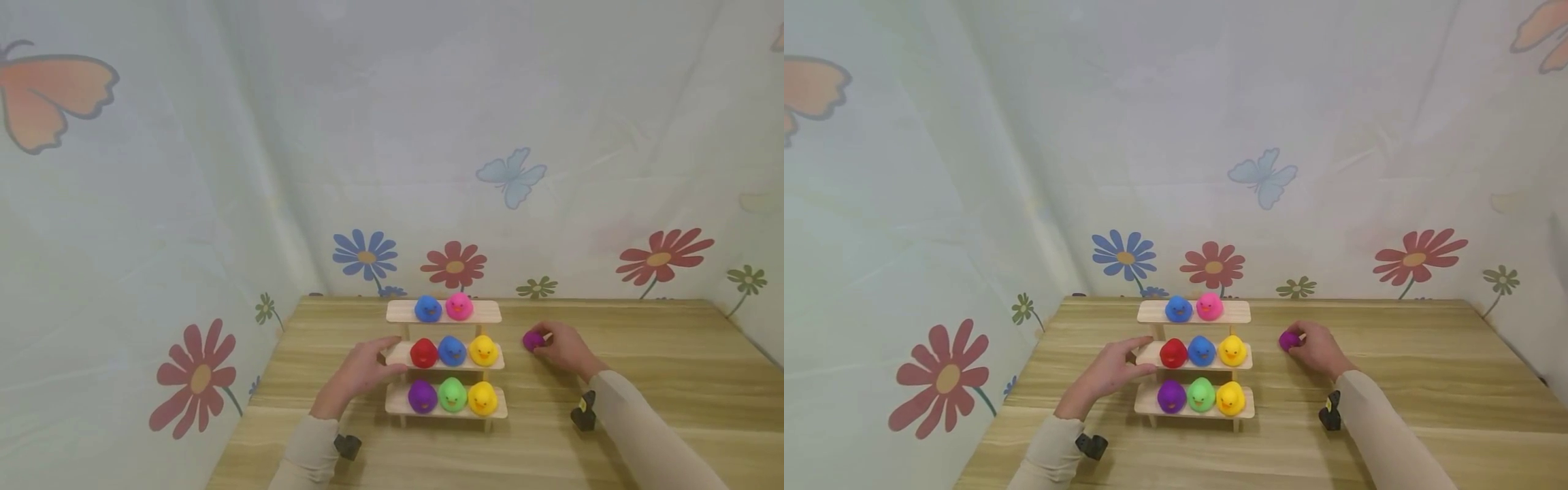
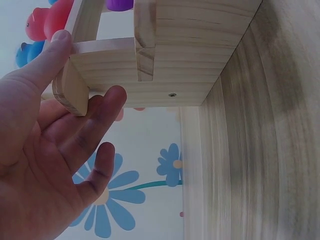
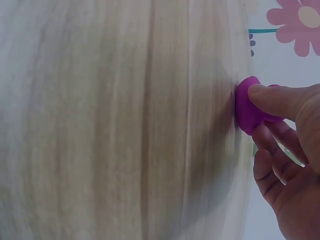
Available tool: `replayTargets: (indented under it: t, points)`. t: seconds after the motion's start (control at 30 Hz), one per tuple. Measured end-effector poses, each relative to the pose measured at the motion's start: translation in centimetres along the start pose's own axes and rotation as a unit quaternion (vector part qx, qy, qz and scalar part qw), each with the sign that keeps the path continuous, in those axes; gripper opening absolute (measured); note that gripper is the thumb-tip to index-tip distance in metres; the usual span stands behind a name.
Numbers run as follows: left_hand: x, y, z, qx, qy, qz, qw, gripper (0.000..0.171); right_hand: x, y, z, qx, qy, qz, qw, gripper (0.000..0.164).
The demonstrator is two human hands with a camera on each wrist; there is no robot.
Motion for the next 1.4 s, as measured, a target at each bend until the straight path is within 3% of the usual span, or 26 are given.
replayTargets:
  t: [0.4,0.67,1.4]
  points:
    - [-0.2,-0.4,-0.2,0.001,0.009,0.01,0.9999,0.067,0.5,0.1,0.4,0.005,-0.013,0.001,1.0,0.036]
    - [0.1,-0.3,-0.1,0.003,0.007,0.018,0.9998,0.064,-0.2,1.0,1.4,0.018,0.021,0.013,1.0,0.048]
    - [-0.1,0.0,-0.1,0.007,-0.003,0.015,0.9999,0.066,-8.3,3.5,7.2,0.037,0.122,0.039,0.991,0.016]
Point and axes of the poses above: each hand's wrist, its own z-axis away from the middle knuckle, its own y-axis out of the back of the hand, x = y × z, the point moved 7 cm from there along -z, towards the middle knuckle, and after that the axes turned 14 degrees about -y, right-handed, at the moved point
